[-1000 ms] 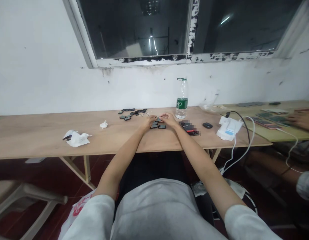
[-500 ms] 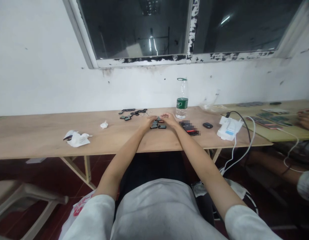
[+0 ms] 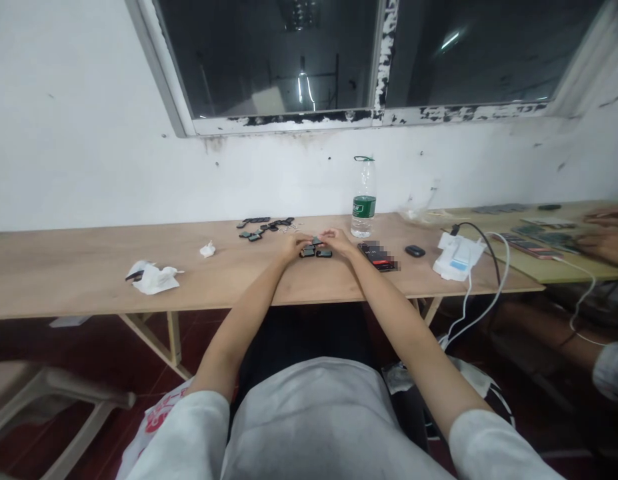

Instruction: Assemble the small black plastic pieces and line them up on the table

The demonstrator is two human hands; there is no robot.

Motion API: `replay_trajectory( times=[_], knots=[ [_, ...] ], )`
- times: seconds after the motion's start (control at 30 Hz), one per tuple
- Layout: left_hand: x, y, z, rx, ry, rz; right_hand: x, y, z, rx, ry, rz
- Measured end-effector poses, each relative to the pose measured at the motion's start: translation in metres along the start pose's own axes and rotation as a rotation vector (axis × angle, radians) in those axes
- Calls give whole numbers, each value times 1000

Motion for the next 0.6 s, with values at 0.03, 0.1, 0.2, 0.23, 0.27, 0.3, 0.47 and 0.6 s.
replay_trajectory(
  times=[0.03, 0.1, 0.2, 0.23, 0.27, 0.3, 0.47, 0.6],
  knots=[
    [0, -2, 0, -13, -2, -4, -1, 0, 1, 5, -6, 1],
    [0, -3, -1, -37, 4, -2, -2, -1, 2, 25, -16, 1],
    [0, -3, -2, -44, 20, 14, -3, -2, 3, 53, -22, 4],
    [0, -3, -2, -40, 17, 24, -3, -2, 3, 57, -20, 9],
    [0, -2, -2, -32, 10, 36, -3, -2, 3, 62, -15, 17],
    [0, 0, -2, -20, 1, 48, -3, -1, 3, 66, -10, 25],
    [-1, 7, -1, 59, -23, 90, -3, 1, 3, 62, -12, 45],
    [-2, 8, -4, 119, 21, 2, -4, 3, 7, 24, -28, 49]
  ],
)
Point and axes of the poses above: each hand's wrist, its own x-axis towards the middle knuckle, its own z-axis out of the palm, y = z × x, the point moved 5 cm from there along x, towards the middle knuckle, and after that the axes turned 4 degrees about -y, right-handed, at the moved point
